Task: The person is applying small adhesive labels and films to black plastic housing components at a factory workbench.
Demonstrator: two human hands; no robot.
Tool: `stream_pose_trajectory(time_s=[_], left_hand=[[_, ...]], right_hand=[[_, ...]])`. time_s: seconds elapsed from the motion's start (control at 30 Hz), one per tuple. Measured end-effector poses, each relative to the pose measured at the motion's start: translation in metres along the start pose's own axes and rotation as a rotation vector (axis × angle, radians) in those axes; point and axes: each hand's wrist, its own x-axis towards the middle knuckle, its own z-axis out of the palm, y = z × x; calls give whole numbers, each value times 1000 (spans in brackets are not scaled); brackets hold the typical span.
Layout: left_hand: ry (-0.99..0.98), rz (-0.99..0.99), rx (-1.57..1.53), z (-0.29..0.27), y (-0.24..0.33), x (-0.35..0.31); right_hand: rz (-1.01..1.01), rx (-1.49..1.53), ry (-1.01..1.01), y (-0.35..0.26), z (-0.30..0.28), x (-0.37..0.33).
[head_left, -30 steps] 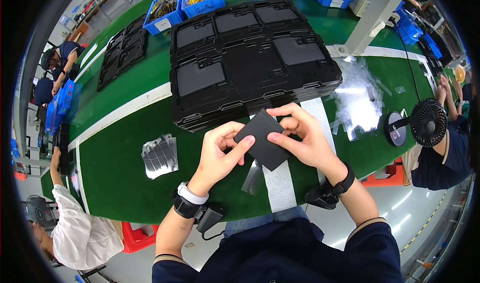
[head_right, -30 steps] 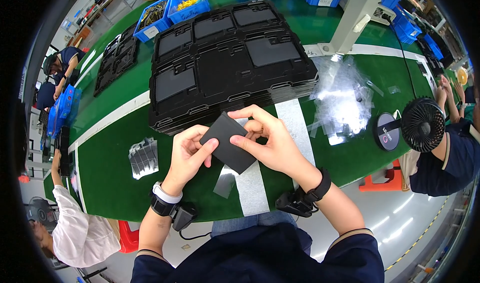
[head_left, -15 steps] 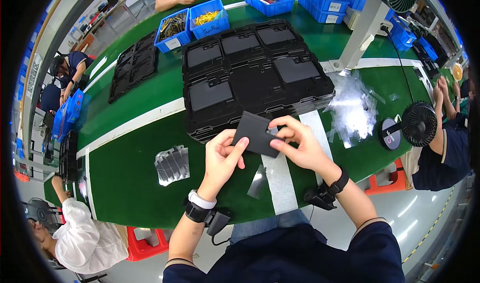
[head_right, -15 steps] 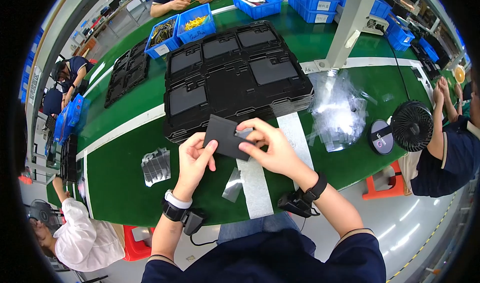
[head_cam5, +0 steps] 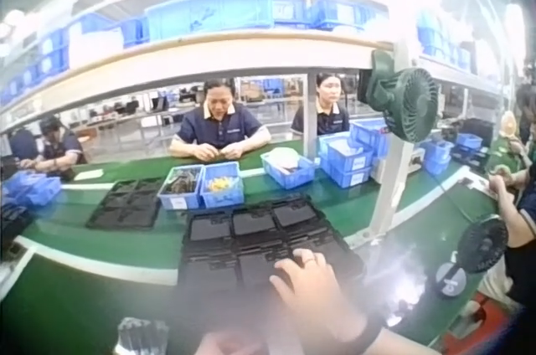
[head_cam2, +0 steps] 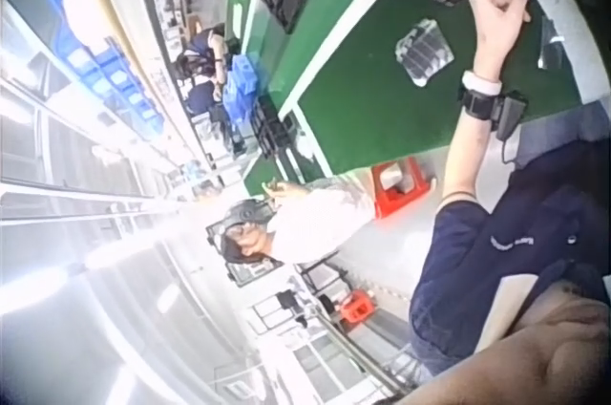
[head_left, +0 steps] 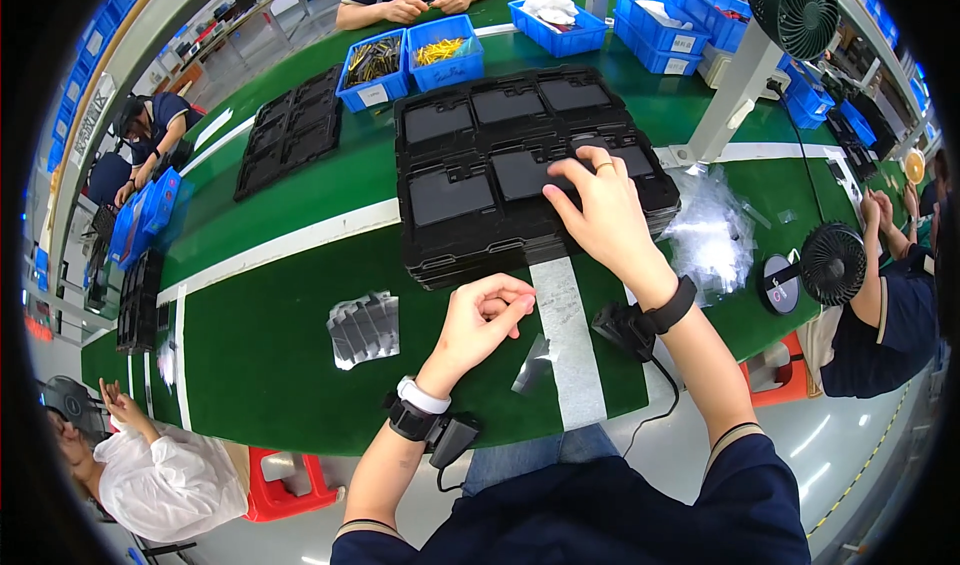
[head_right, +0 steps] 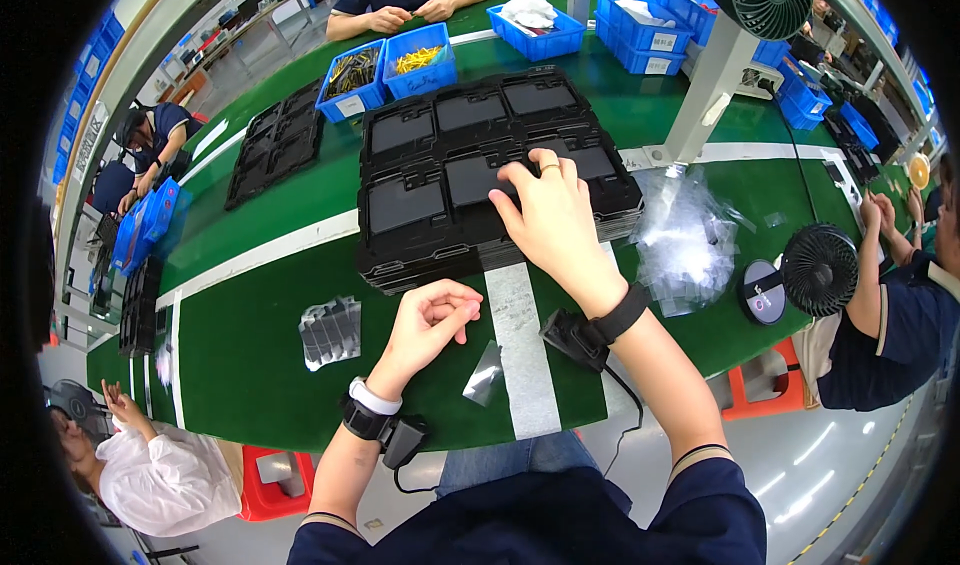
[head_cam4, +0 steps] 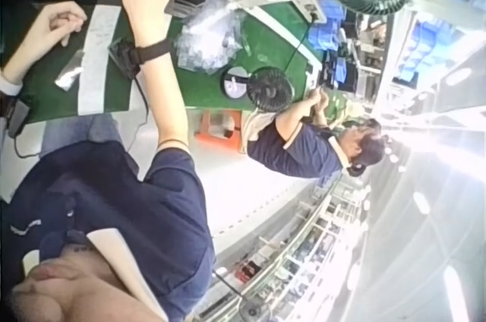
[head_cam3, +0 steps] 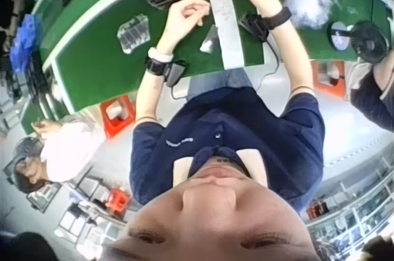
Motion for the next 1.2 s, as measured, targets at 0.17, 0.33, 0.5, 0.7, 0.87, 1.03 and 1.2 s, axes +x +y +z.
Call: stream_pose_trajectory(time_s=[0.17, 0.33, 0.5, 0.7, 0.87, 1.03, 1.2], left_hand=[[-6, 5, 16, 1, 3, 0], [60, 15, -5, -4, -4, -2], [84, 36, -7, 2, 1, -2], [-107, 2, 126, 4, 7, -4], [-132, -15, 102, 4, 9, -4], [-147, -13, 88, 3, 10, -5], [-200, -58, 35, 2, 8, -7]], right_hand=[[-147, -61, 95, 7, 8, -5], [-246, 112, -57, -18, -20, -33], [-211, 132, -353, -31, -29, -112], [-140, 283, -145, -15, -13, -135], [-47, 304, -183, -32, -18, -134], [-128, 193, -222, -33, -14, -138], [-16, 628, -151, -24, -17, -132]])
